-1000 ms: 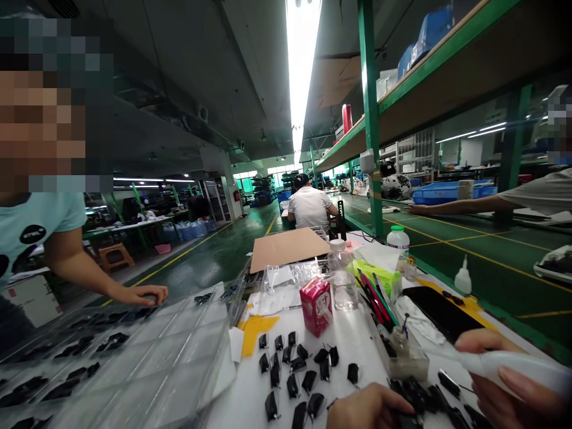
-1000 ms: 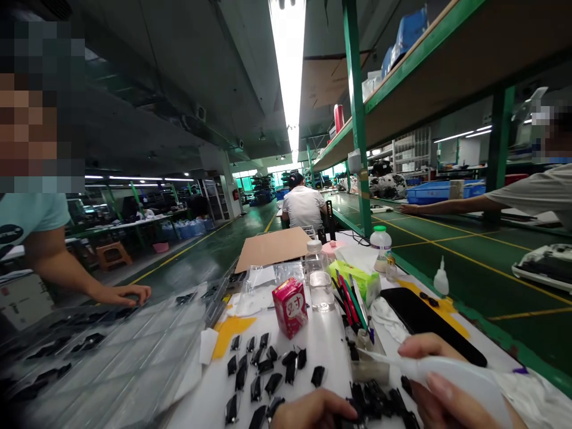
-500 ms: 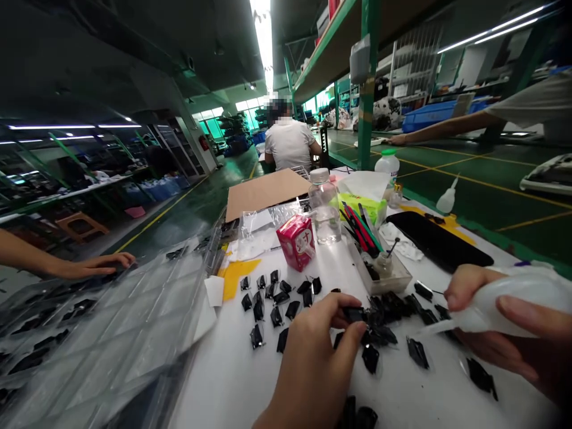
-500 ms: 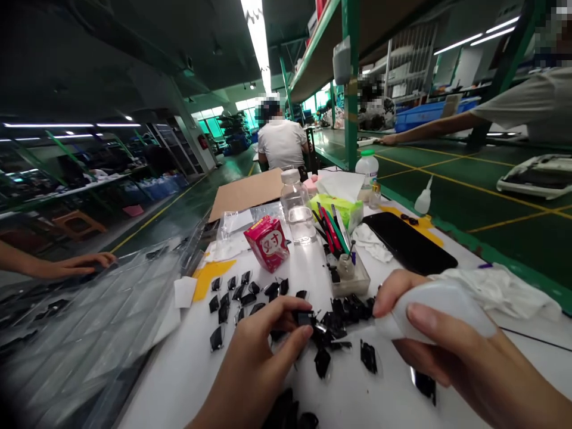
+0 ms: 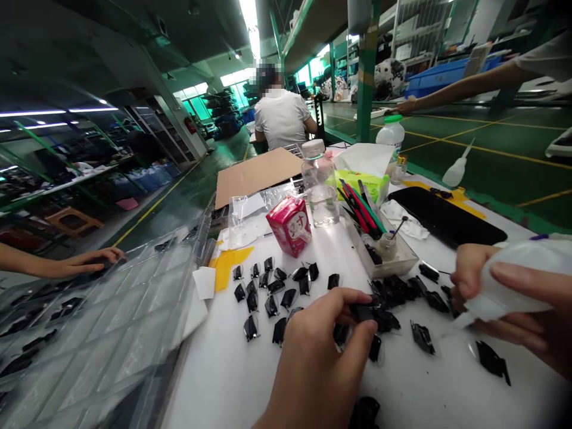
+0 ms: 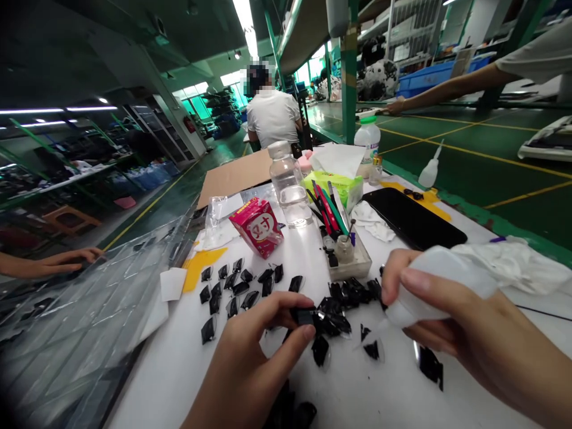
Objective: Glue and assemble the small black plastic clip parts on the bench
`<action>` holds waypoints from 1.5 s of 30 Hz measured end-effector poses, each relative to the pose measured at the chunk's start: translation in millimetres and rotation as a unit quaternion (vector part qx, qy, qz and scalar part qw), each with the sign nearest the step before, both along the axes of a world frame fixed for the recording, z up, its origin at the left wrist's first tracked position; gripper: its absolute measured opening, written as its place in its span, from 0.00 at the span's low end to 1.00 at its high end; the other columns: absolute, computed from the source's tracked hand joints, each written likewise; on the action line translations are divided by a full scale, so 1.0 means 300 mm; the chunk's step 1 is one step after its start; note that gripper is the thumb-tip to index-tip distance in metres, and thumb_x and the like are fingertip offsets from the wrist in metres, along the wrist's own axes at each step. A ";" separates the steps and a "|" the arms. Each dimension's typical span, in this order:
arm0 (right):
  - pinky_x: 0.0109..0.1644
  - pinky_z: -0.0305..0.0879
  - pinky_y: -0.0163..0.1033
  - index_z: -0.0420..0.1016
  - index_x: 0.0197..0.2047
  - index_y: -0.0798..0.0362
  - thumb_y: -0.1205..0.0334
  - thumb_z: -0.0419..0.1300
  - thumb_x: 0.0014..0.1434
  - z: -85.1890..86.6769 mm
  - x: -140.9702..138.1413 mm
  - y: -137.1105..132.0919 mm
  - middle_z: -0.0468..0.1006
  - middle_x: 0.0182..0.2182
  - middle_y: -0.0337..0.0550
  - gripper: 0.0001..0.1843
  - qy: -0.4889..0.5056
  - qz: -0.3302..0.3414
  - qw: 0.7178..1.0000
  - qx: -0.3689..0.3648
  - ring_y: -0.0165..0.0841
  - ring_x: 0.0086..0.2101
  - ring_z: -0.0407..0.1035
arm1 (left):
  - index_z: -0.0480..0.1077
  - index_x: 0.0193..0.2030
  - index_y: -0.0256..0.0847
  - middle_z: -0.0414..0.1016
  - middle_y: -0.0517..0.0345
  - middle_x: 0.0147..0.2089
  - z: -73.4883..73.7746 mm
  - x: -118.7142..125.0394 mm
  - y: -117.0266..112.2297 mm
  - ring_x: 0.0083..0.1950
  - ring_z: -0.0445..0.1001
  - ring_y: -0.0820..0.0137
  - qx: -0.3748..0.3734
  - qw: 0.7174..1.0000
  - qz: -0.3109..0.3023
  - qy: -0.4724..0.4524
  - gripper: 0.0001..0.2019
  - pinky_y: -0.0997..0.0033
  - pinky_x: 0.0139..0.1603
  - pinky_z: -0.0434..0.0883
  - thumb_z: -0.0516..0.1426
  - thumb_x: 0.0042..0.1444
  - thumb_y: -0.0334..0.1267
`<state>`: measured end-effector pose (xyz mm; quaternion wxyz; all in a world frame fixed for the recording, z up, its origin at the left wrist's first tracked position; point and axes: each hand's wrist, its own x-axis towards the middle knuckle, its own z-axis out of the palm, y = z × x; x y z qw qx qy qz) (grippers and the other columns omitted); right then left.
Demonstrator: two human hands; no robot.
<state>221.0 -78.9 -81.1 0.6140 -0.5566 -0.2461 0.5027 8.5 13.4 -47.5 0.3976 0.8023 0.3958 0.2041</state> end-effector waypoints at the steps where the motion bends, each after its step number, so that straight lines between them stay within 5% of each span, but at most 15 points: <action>1: 0.18 0.36 0.34 0.75 0.24 0.49 0.37 0.66 0.49 -0.004 0.006 0.005 0.49 0.13 0.31 0.23 -0.017 -0.003 1.000 -0.007 0.22 0.14 0.39 | 0.77 0.46 0.47 0.80 0.64 0.35 -0.002 0.001 0.000 0.38 0.79 0.69 0.008 1.000 -0.004 0.002 0.10 0.72 0.42 0.73 0.60 0.58 0.32; 5: 0.18 0.44 0.30 0.72 0.23 0.51 0.41 0.67 0.52 0.006 0.022 0.029 0.63 0.22 0.34 0.22 -0.112 -0.004 0.994 0.018 0.22 0.16 0.51 | 0.76 0.46 0.47 0.80 0.64 0.36 -0.018 0.007 -0.003 0.38 0.79 0.69 0.039 0.999 -0.026 0.012 0.09 0.73 0.40 0.73 0.59 0.61 0.33; 12: 0.18 0.47 0.29 0.71 0.23 0.52 0.44 0.65 0.57 0.040 0.055 0.051 0.65 0.22 0.34 0.21 -0.155 0.008 0.986 0.057 0.24 0.19 0.55 | 0.71 0.47 0.47 0.79 0.66 0.34 -0.037 0.009 -0.012 0.33 0.79 0.71 0.114 0.992 -0.054 0.026 0.09 0.76 0.36 0.74 0.57 0.63 0.31; 16: 0.19 0.46 0.30 0.71 0.25 0.51 0.47 0.61 0.59 0.080 0.080 0.050 0.54 0.15 0.29 0.18 -0.140 -0.026 0.983 0.117 0.20 0.14 0.47 | 0.70 0.50 0.45 0.81 0.63 0.38 -0.050 0.009 -0.035 0.37 0.82 0.68 0.179 0.979 -0.094 0.034 0.09 0.72 0.40 0.77 0.56 0.64 0.31; 19: 0.22 0.52 0.30 0.77 0.33 0.49 0.49 0.63 0.60 0.129 0.108 0.032 0.57 0.13 0.29 0.13 -0.175 -0.019 0.975 0.133 0.22 0.16 0.54 | 0.69 0.50 0.41 0.83 0.58 0.41 -0.072 0.019 -0.061 0.39 0.83 0.64 0.242 0.960 -0.136 0.023 0.10 0.67 0.39 0.79 0.54 0.64 0.30; 23: 0.26 0.62 0.31 0.79 0.53 0.43 0.44 0.65 0.60 0.166 0.167 -0.008 0.79 0.29 0.38 0.21 -0.400 0.108 0.908 0.061 0.28 0.24 0.68 | 0.68 0.49 0.40 0.84 0.54 0.41 -0.092 0.035 -0.091 0.38 0.84 0.61 0.280 0.945 -0.167 0.020 0.09 0.64 0.37 0.81 0.53 0.65 0.29; 26: 0.29 0.68 0.36 0.65 0.67 0.41 0.40 0.55 0.66 0.147 0.187 -0.024 0.79 0.40 0.42 0.30 -0.479 0.173 0.860 0.031 0.31 0.27 0.72 | 0.68 0.49 0.40 0.84 0.53 0.40 -0.094 0.042 -0.101 0.37 0.84 0.60 0.298 0.936 -0.185 0.015 0.08 0.62 0.34 0.81 0.52 0.65 0.30; 33: 0.36 0.60 0.37 0.66 0.39 0.49 0.60 0.52 0.67 0.040 0.071 0.019 0.73 0.34 0.39 0.05 -0.559 0.263 0.785 0.048 0.34 0.34 0.68 | 0.67 0.48 0.39 0.82 0.55 0.35 -0.098 0.035 -0.091 0.31 0.83 0.62 0.348 0.911 -0.219 -0.026 0.09 0.65 0.30 0.80 0.50 0.64 0.29; 38: 0.35 0.55 0.38 0.66 0.39 0.51 0.72 0.53 0.58 -0.005 0.030 0.030 0.74 0.35 0.41 0.08 -0.585 0.300 0.751 0.055 0.35 0.34 0.68 | 0.68 0.44 0.40 0.80 0.61 0.29 -0.103 0.036 -0.100 0.26 0.79 0.69 0.366 0.894 -0.255 -0.036 0.07 0.72 0.25 0.74 0.49 0.67 0.31; 45: 0.38 0.58 0.37 0.68 0.37 0.50 0.69 0.56 0.60 0.008 0.043 0.030 0.75 0.35 0.39 0.04 -0.582 0.340 0.738 0.046 0.35 0.35 0.70 | 0.69 0.38 0.38 0.76 0.63 0.23 -0.127 0.052 -0.104 0.21 0.75 0.71 0.402 0.871 -0.275 -0.059 0.13 0.72 0.22 0.70 0.45 0.70 0.33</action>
